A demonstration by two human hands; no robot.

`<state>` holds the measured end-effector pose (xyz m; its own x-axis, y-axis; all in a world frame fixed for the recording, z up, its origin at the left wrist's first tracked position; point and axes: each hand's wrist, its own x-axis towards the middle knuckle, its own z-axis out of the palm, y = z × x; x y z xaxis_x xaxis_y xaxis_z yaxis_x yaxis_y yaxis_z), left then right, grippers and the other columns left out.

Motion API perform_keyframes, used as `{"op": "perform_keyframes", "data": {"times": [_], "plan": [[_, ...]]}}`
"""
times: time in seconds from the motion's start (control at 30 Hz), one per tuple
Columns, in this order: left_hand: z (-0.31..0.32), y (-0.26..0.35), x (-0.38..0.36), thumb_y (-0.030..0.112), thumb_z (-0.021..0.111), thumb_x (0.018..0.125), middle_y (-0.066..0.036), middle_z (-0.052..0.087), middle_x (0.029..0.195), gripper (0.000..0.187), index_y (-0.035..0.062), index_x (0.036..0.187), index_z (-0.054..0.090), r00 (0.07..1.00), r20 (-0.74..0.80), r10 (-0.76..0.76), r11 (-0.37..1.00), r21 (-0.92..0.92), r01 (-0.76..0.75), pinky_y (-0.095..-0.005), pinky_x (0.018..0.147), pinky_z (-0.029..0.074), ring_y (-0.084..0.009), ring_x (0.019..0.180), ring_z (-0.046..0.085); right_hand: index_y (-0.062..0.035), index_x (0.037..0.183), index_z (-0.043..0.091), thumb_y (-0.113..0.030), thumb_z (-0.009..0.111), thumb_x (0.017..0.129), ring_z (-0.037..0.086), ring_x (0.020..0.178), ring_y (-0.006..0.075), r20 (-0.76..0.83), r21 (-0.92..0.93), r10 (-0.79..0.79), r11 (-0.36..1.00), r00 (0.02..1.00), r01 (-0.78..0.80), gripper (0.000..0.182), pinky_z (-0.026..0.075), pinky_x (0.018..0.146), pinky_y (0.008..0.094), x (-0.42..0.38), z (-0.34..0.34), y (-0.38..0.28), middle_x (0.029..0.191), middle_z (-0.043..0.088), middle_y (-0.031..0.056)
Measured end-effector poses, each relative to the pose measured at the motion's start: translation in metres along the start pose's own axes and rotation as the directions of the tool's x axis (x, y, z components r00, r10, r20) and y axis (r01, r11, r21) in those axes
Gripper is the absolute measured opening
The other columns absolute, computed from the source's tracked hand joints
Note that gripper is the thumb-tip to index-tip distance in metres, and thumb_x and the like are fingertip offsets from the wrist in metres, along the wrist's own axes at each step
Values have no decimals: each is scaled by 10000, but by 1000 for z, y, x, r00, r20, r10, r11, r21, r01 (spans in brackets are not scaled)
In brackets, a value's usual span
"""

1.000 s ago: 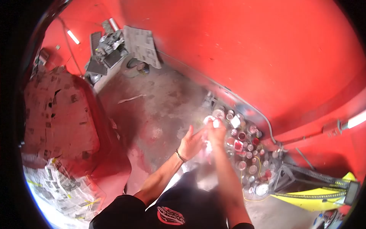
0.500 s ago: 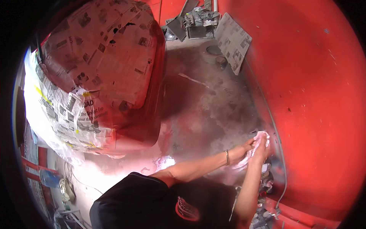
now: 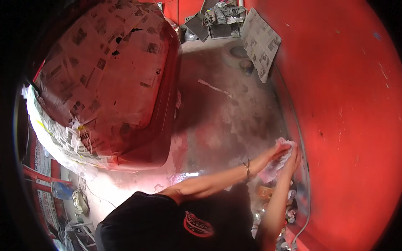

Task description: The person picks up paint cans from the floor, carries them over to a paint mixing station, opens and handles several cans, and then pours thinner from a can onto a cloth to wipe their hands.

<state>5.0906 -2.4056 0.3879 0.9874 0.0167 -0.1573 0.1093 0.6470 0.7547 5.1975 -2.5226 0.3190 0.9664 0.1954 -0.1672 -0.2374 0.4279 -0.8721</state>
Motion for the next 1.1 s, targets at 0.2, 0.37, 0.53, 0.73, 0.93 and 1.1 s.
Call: {"op": "perform_keyframes", "data": {"times": [0.2, 0.37, 0.53, 0.73, 0.93, 1.1], "plan": [[-18, 22, 81, 804, 345, 1087, -62, 464, 1730, 945, 118, 1737, 356, 974, 155, -165, 986, -5, 168, -392, 1317, 277, -207, 1590, 416, -6, 1351, 698, -348, 696, 1101, 668, 1123, 189, -21, -248, -33, 968, 999, 27, 424, 539, 989, 350, 50, 37, -28, 1232, 721, 99], [-57, 90, 105, 879, 304, 1040, -90, 463, 1736, 1078, 43, 1718, 364, 950, 151, -273, 962, 60, 267, -438, 1287, 318, -225, 1550, 473, 20, 1216, 770, -346, 732, 1074, 727, 1053, 223, 160, -595, -123, 780, 980, 195, 395, 568, 934, 379, 142, 30, -31, 1164, 797, 141], [-101, 92, 163, 914, 300, 1012, -101, 509, 1683, 1133, 17, 1700, 378, 975, -24, -221, 945, -253, 208, -394, 1268, 348, -214, 1541, 479, -48, 1223, 795, -261, 708, 1073, 772, 1136, 300, 308, -612, -289, 669, 906, 422, 275, 576, 1003, 424, 149, 119, 7, 1230, 802, 190], [-147, 118, 276, 958, 329, 971, -79, 604, 1543, 1168, 7, 1639, 450, 989, 134, -64, 804, -580, 131, -374, 1246, 381, -214, 1437, 554, -45, 1264, 761, -207, 663, 1086, 756, 1196, 374, 363, -618, -351, 603, 863, 505, 260, 575, 1020, 425, 162, 195, -20, 1276, 772, 226], [-138, 185, 330, 944, 354, 976, -128, 449, 1713, 1203, -7, 1711, 309, 959, 204, -196, 894, -365, 261, -424, 1320, 290, -251, 1599, 394, -52, 1257, 764, -213, 693, 1059, 727, 1228, 382, 24, -692, -338, 674, 941, 260, 264, 556, 1032, 449, 297, 224, -35, 1316, 755, 200], [-197, 184, 446, 856, 365, 1034, -138, 459, 1707, 1082, 14, 1712, 317, 951, 184, -247, 871, -388, 301, -452, 1326, 292, -306, 1566, 441, 2, 1271, 752, -235, 681, 1066, 777, 1132, 296, 247, -759, -624, 351, 741, 549, 322, 583, 1002, 414, 285, 304, -8, 1222, 798, 189]]}}
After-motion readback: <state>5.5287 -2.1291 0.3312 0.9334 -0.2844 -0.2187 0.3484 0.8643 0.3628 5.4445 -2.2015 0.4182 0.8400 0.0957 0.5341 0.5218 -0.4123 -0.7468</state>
